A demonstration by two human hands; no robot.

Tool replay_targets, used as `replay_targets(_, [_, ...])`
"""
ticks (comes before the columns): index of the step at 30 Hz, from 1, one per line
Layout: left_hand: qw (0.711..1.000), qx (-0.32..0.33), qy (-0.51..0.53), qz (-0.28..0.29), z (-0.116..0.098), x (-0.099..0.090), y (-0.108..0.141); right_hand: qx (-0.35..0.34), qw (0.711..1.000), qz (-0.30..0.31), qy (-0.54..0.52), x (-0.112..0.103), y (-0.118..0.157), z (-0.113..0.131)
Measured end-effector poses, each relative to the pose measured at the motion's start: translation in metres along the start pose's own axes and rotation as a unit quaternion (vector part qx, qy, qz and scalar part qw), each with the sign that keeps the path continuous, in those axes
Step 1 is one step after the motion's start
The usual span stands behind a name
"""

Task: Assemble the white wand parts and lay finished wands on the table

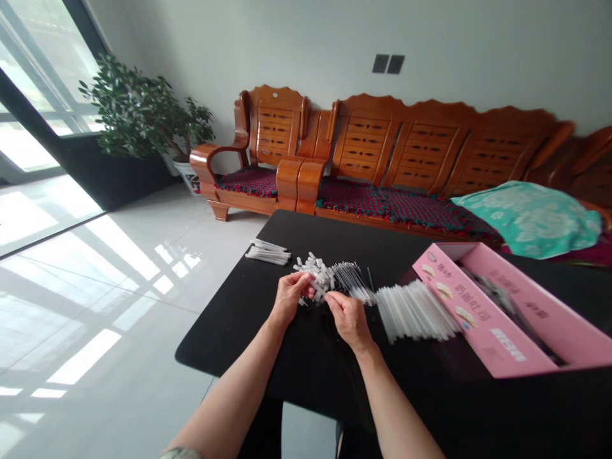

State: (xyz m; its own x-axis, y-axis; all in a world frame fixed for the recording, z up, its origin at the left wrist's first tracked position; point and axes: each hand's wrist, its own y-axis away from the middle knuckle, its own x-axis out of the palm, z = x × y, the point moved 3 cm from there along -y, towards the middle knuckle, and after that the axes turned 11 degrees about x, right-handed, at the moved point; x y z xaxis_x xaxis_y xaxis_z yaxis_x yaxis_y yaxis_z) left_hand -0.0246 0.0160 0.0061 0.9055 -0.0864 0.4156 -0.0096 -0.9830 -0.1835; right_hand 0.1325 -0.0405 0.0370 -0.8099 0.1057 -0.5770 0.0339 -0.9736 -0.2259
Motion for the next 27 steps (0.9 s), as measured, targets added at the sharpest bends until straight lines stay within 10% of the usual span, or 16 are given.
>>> replay_targets(11, [0.999, 0.021, 0.015, 0.042, -0.006, 0.003, 0.000, 0.114, 0.966, 0.120, -0.197, 0.004, -0.001, -0.010])
replay_targets(21, [1.000, 0.003, -0.014, -0.025, -0.002, -0.005, -0.001, -0.087, 0.988, -0.044, 0.122, 0.007, 0.001, 0.009])
replay_targets(27, [0.999, 0.019, 0.009, 0.040, -0.007, -0.002, -0.002, 0.072, 0.984, 0.083, -0.139, 0.005, -0.001, -0.003])
